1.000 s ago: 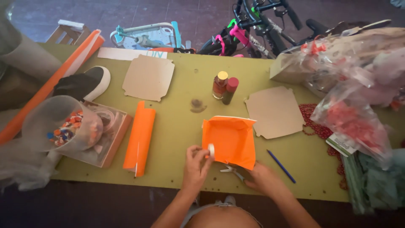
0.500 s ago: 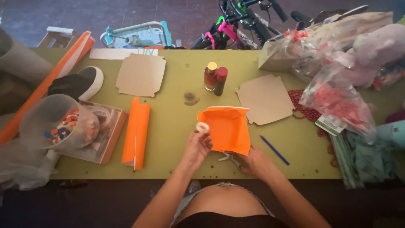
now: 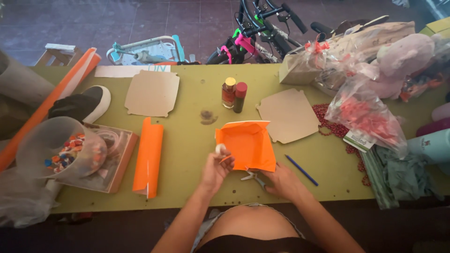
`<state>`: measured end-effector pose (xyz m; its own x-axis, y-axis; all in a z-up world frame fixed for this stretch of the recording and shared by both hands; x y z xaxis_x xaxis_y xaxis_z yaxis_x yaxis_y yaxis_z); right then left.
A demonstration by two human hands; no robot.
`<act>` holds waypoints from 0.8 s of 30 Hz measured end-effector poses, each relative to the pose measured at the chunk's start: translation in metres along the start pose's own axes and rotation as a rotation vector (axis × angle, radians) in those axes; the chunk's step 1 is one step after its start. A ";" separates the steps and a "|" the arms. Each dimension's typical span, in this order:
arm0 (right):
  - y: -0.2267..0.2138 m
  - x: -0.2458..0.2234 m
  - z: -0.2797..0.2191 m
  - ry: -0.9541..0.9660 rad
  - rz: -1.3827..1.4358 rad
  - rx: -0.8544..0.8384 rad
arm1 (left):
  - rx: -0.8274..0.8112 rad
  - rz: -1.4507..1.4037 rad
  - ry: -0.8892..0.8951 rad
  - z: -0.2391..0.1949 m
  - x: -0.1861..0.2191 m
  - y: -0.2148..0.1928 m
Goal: Assembling a small orange cardboard box by folding the template and securing it with tape.
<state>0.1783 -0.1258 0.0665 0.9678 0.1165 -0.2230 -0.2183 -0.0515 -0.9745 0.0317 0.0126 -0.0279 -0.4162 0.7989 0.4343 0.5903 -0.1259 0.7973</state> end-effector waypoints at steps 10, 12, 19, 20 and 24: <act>0.040 0.037 0.002 0.013 -0.074 -0.011 | -0.293 1.950 1.147 -0.013 -0.015 0.060; 0.043 0.041 0.003 0.021 -0.043 -0.014 | -0.276 1.965 1.202 -0.002 -0.025 0.052; 0.057 0.050 0.000 0.085 0.125 -0.044 | -0.226 2.050 1.089 0.025 -0.024 0.046; 0.056 0.050 0.000 0.107 0.213 -0.052 | -0.233 2.019 0.999 0.027 -0.018 0.049; 0.061 0.059 -0.001 0.148 0.208 -0.067 | -0.225 1.919 0.883 0.025 -0.006 0.061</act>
<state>0.2226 -0.1231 -0.0059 0.9118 -0.0499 -0.4076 -0.4106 -0.1257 -0.9031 0.0870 0.0145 0.0075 0.2804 -0.7884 0.5475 0.5268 -0.3504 -0.7744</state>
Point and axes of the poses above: each hand's wrist, its own z-axis towards the middle knuckle, its own y-axis out of the palm, x = y × z, the point moved 8 cm from there along z, towards the middle knuckle, and after that the axes turned 4 degrees about -y, right-handed, at the moved point
